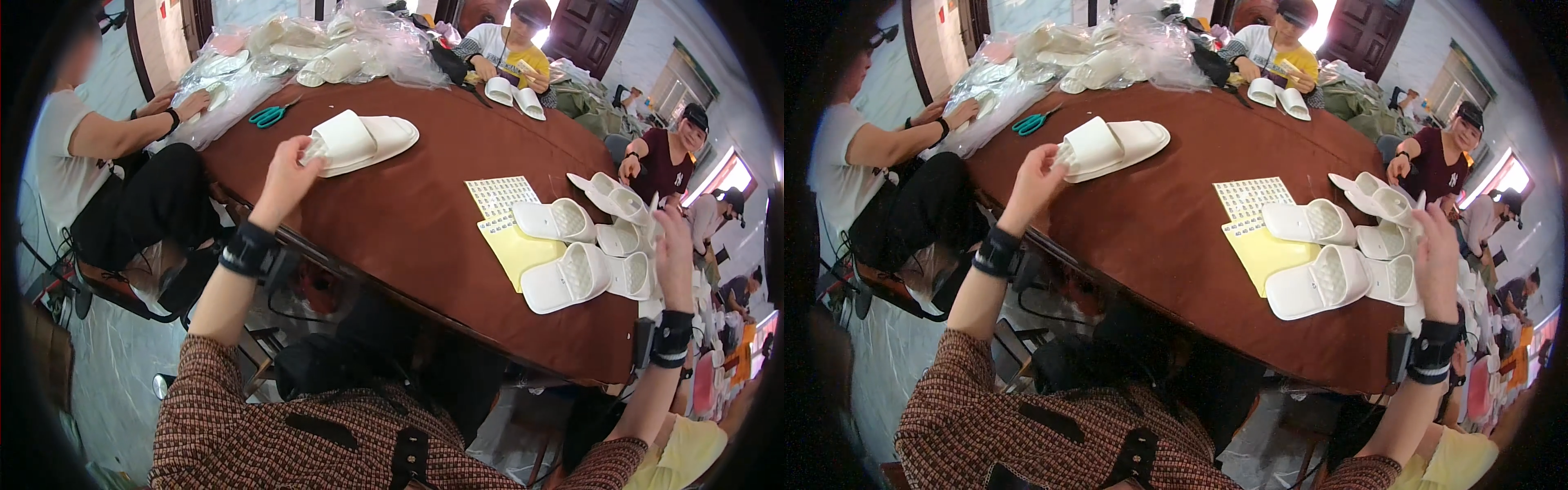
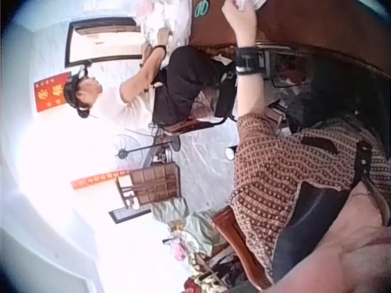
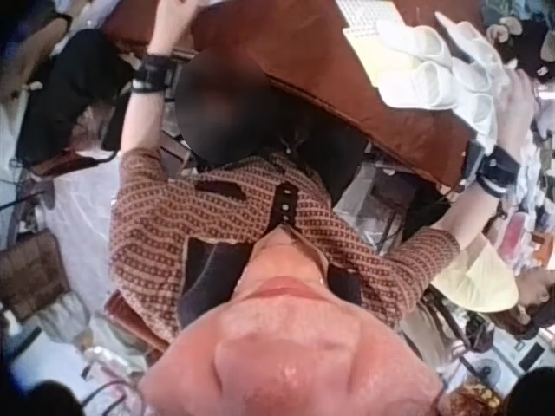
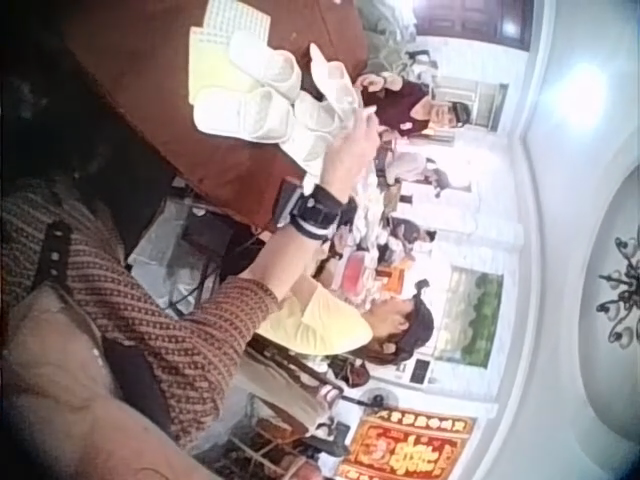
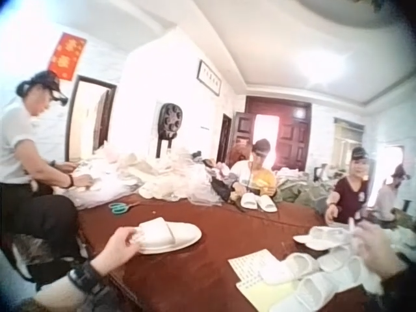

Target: Sort white sandals by size and apply labels.

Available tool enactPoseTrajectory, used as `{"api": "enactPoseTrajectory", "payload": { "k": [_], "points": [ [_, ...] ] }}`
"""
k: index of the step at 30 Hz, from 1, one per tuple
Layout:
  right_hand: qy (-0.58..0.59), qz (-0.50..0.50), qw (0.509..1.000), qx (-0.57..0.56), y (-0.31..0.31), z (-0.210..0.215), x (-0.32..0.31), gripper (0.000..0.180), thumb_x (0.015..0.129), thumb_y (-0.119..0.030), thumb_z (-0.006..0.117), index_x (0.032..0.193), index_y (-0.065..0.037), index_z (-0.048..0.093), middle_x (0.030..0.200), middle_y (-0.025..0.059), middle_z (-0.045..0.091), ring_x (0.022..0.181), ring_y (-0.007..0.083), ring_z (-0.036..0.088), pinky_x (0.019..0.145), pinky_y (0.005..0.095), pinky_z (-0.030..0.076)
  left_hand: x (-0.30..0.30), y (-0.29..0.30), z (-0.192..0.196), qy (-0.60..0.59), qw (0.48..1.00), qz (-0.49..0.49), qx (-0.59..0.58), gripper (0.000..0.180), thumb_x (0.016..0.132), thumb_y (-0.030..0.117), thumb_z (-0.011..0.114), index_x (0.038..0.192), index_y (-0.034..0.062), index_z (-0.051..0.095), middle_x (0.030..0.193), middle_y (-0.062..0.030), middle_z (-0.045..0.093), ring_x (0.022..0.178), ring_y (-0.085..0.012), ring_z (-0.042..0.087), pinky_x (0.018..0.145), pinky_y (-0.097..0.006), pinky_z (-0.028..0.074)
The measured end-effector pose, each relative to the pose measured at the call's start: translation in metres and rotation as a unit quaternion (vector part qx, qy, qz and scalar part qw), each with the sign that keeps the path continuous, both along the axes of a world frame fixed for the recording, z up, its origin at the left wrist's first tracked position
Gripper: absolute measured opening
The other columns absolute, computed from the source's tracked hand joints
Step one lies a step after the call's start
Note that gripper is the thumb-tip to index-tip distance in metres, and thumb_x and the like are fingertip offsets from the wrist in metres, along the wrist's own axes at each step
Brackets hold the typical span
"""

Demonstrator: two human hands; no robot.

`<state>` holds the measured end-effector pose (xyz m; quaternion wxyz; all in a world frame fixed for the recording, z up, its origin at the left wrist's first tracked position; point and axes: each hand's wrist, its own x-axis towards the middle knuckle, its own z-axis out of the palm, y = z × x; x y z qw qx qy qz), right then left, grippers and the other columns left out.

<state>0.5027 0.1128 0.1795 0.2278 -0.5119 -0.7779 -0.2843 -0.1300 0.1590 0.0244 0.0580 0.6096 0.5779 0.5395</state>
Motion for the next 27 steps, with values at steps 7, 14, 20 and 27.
{"api": "enactPoseTrajectory", "payload": {
  "k": [7,14,20,27],
  "points": [
    [0.046,0.059,0.994,-0.080,-0.049,-0.021,-0.081,0.038,0.079,0.007,0.058,0.115,-0.006,0.062,0.133,0.0182,0.054,0.122,0.0379,0.051,0.104,0.0436,0.039,-0.030,0.045,-0.009,-0.249,0.964,0.001,-0.097,0.068,0.080,0.020,0.072,0.132,-0.0140,0.045,0.111,-0.0163,0.061,0.105,-0.0197,0.057,0.088,-0.031,0.048],
    [-0.002,0.128,0.983,-0.133,-0.087,-0.022,-0.124,0.034,0.077,0.003,0.064,0.110,-0.006,0.063,0.126,0.0155,0.057,0.115,0.0358,0.052,0.097,0.0434,0.041,-0.029,0.036,0.003,-0.255,0.945,-0.070,-0.194,0.037,0.079,0.018,0.070,0.105,-0.0071,0.062,0.086,-0.0068,0.063,0.071,-0.0123,0.056,0.063,-0.029,0.044],
    [0.005,0.149,0.976,-0.157,-0.101,-0.025,-0.138,0.032,0.077,0.001,0.066,0.108,-0.005,0.063,0.120,0.0146,0.060,0.110,0.0339,0.055,0.096,0.0427,0.042,-0.008,0.029,0.026,-0.210,0.939,-0.074,-0.260,0.026,0.079,0.019,0.071,0.095,-0.0006,0.064,0.082,-0.0047,0.063,0.063,-0.0123,0.055,0.056,-0.029,0.046],
    [0.014,0.173,0.967,-0.188,-0.111,-0.031,-0.138,0.031,0.077,-0.001,0.067,0.108,-0.005,0.063,0.119,0.0136,0.060,0.109,0.0314,0.056,0.093,0.0419,0.043,0.008,0.036,0.019,-0.385,0.889,-0.139,-0.203,0.029,0.086,0.004,0.060,0.114,-0.0019,0.059,0.101,-0.0107,0.069,0.085,-0.0218,0.069,0.068,-0.035,0.056]
  ]
}}
